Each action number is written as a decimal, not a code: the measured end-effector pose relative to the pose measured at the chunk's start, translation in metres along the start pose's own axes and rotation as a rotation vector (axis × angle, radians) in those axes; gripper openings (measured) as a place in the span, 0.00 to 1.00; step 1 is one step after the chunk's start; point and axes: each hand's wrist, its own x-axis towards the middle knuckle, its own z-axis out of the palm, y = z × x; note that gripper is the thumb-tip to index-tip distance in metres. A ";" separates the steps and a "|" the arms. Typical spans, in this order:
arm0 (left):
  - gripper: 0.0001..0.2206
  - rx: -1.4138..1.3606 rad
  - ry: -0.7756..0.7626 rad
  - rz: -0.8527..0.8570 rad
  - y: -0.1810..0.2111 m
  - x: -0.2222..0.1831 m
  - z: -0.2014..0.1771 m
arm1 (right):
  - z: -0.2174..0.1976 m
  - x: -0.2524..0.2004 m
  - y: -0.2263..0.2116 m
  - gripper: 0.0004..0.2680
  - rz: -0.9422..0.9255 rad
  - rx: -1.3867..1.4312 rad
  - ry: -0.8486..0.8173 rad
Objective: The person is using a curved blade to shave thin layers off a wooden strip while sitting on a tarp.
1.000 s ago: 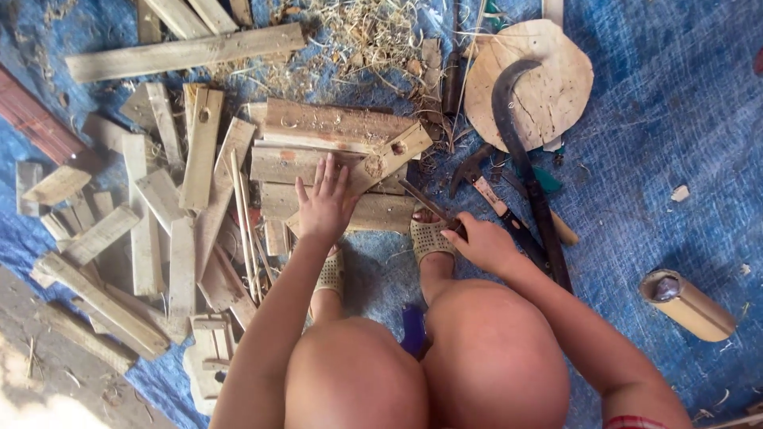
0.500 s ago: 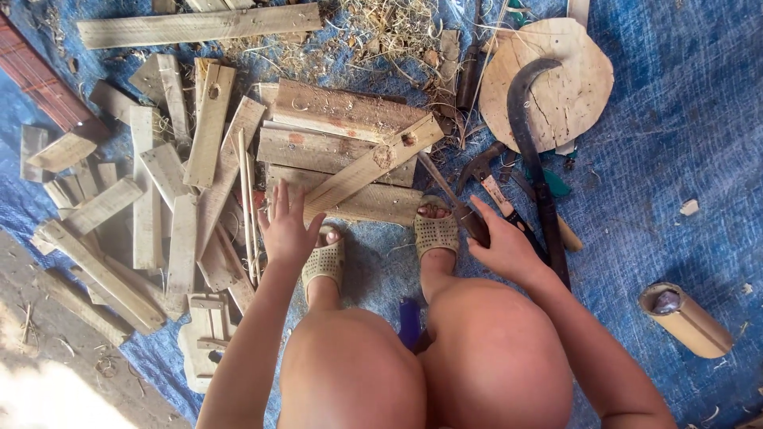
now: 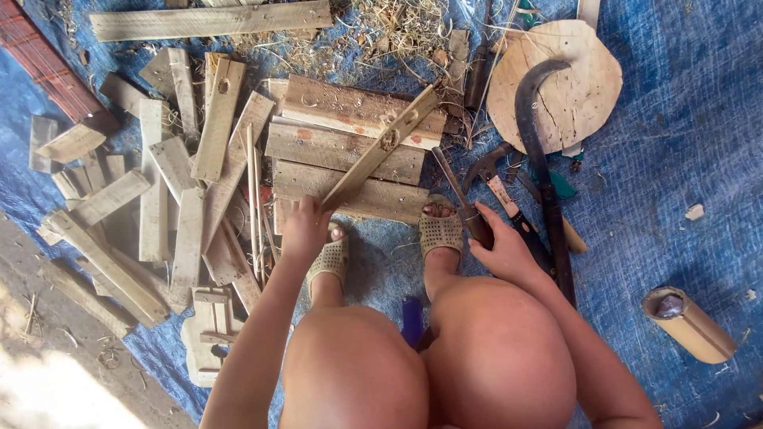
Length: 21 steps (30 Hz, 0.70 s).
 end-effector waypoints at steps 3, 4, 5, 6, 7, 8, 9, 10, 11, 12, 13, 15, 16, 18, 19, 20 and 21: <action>0.16 -0.152 -0.167 -0.107 0.032 0.002 -0.027 | 0.001 -0.001 0.005 0.28 -0.010 0.012 0.026; 0.16 -0.178 -0.203 -0.108 0.046 0.002 -0.041 | 0.002 -0.001 0.007 0.27 -0.026 0.014 0.046; 0.16 -0.178 -0.204 -0.108 0.062 0.003 -0.054 | 0.002 0.000 0.008 0.27 -0.026 0.015 0.046; 0.18 -0.213 -0.166 -0.082 0.078 0.004 -0.067 | 0.002 0.001 0.010 0.27 -0.029 0.002 0.056; 0.20 -0.249 -0.129 -0.057 0.094 0.004 -0.081 | 0.002 0.002 0.011 0.27 -0.033 -0.010 0.066; 0.20 -0.248 -0.127 -0.056 0.094 0.008 -0.082 | 0.003 0.003 0.012 0.27 -0.035 -0.009 0.067; 0.21 -0.209 -0.030 0.018 0.095 0.011 -0.084 | 0.003 0.003 0.013 0.27 -0.037 -0.017 0.074; 0.23 -0.170 0.067 0.091 0.095 0.014 -0.086 | 0.004 0.003 0.014 0.27 -0.040 -0.024 0.080; 0.23 -0.169 0.068 0.093 0.090 0.018 -0.077 | 0.006 0.005 0.020 0.27 -0.041 -0.023 0.080; 0.23 0.026 0.181 0.211 0.084 0.023 -0.068 | 0.007 0.008 0.026 0.27 -0.043 -0.044 0.080; 0.23 0.222 0.293 0.328 0.079 0.029 -0.059 | 0.009 0.010 0.031 0.27 -0.044 -0.065 0.079; 0.22 0.252 0.290 0.353 0.072 0.029 -0.053 | 0.012 0.012 0.039 0.28 -0.050 -0.062 0.079; 0.22 0.282 0.286 0.376 0.069 0.029 -0.050 | 0.014 0.014 0.043 0.28 -0.056 -0.061 0.076; 0.21 0.242 0.310 0.359 0.067 0.034 -0.053 | 0.013 0.015 0.048 0.28 -0.045 -0.054 0.089; 0.20 0.203 0.332 0.340 0.064 0.035 -0.054 | 0.014 0.014 0.050 0.28 -0.034 -0.048 0.100; 0.20 0.205 0.333 0.335 0.069 0.030 -0.059 | 0.015 0.013 0.050 0.28 -0.036 -0.049 0.096; 0.21 0.213 0.357 0.311 0.073 0.026 -0.064 | 0.015 0.012 0.050 0.28 -0.033 -0.031 0.110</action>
